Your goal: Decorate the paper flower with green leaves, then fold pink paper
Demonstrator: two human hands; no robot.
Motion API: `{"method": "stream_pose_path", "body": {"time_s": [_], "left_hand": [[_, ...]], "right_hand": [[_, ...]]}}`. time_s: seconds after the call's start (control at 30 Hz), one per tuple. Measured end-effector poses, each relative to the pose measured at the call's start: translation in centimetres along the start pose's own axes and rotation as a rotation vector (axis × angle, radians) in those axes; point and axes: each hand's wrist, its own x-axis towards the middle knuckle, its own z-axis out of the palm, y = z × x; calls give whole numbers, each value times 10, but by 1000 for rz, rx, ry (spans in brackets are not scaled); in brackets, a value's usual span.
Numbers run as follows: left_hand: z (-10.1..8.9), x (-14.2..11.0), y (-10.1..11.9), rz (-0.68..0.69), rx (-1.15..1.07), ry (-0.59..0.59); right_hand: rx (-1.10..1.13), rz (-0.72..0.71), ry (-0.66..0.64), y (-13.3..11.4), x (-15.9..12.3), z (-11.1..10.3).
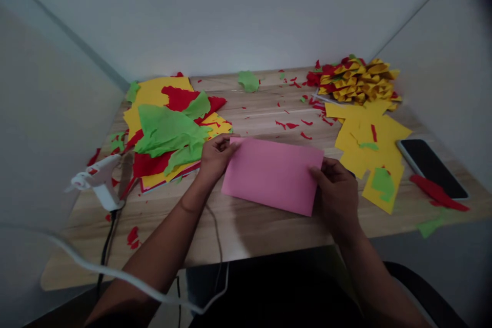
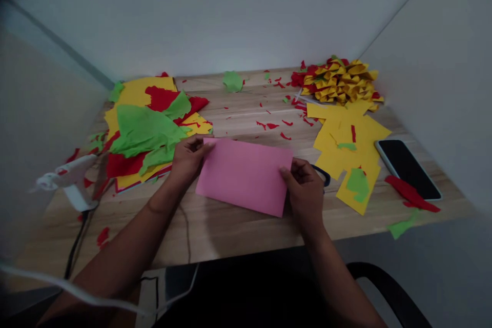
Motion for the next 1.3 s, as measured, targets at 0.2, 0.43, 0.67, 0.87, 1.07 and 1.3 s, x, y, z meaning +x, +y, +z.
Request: {"method": "stream_pose_path", "body": {"time_s": [0.2,0.43,0.67,0.87,1.07,1.3], "left_hand": [[1,5,0,-6,-131,26],[1,4,2,23,-96,21],[-3,6,-4,58,-80,0],[0,5,-1,32,-75,17],[1,5,3,34,-63,40],[1,5,3,66,-48,40]], "right_hand": [[-67,-21,71,6,-2,-3],[-81,-28,78,6,-3,-3],[-80,-56,92,11,-8,-1],[-81,-76,93,4,-9,1],[-48,-67,115,5,-9,0],[-48,-63,108,5,-9,3]]}}
